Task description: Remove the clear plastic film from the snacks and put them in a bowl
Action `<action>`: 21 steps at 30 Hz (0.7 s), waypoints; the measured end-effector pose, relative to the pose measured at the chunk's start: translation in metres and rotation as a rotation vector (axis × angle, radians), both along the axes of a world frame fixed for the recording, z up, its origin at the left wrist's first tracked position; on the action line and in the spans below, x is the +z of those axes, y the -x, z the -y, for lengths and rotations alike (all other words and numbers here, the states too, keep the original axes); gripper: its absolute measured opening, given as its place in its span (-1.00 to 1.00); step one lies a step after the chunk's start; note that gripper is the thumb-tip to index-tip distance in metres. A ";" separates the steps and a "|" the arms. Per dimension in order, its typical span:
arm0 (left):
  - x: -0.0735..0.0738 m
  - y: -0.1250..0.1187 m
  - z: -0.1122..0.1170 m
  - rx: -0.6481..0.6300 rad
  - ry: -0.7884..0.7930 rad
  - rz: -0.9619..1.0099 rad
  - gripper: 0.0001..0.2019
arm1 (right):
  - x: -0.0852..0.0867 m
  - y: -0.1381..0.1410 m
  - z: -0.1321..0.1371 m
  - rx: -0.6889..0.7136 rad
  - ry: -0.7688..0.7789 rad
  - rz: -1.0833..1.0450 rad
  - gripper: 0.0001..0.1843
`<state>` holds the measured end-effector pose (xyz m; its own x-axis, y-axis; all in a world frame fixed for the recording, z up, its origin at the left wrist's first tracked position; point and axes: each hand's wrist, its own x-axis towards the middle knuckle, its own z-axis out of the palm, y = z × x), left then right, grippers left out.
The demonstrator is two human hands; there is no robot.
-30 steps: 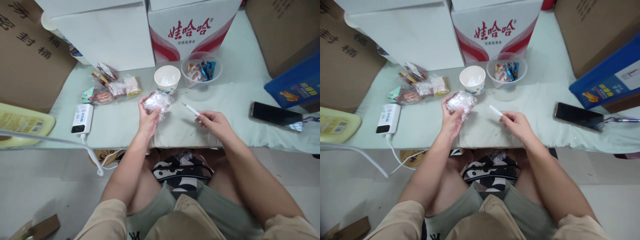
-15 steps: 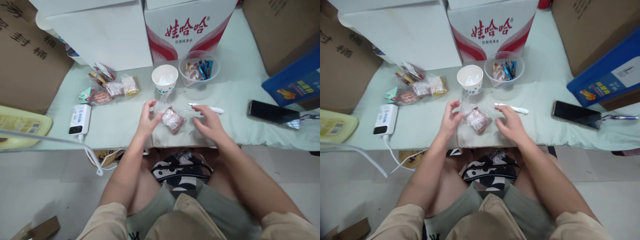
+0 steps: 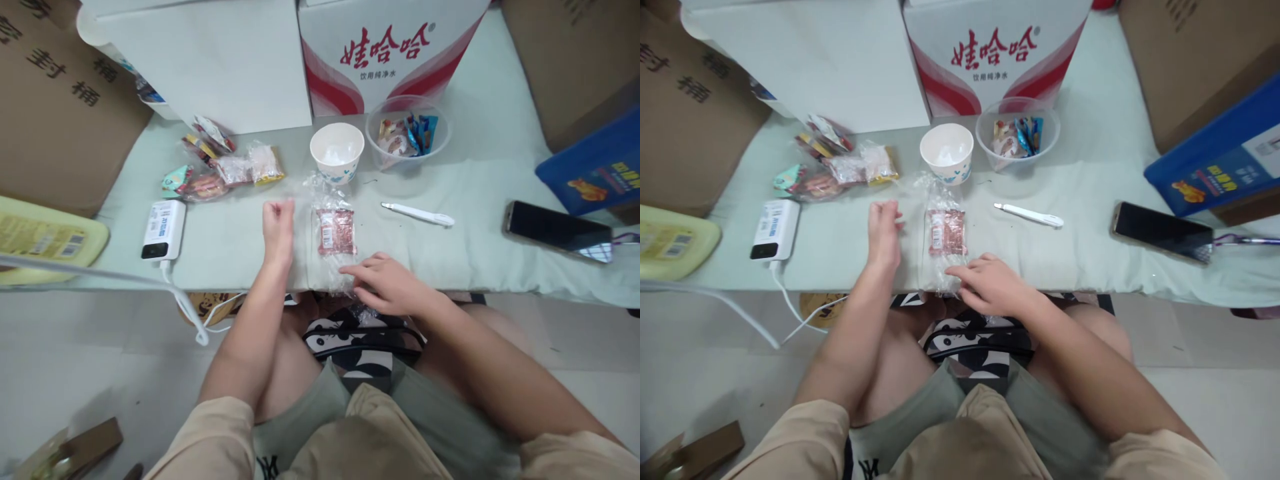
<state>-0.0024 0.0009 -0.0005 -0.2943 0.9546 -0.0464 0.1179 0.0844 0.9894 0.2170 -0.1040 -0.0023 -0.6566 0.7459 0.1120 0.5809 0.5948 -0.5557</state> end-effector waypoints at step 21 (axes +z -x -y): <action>0.028 -0.018 0.040 -0.697 0.287 0.850 -0.80 | -0.007 0.010 -0.026 -0.693 0.889 -0.994 -0.36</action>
<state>0.0161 -0.0395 0.0272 0.5282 0.8199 -0.2210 -0.4720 0.4998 0.7262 0.2072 -0.0780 -0.0093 -0.0851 0.9306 -0.3559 -0.2220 -0.3659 -0.9038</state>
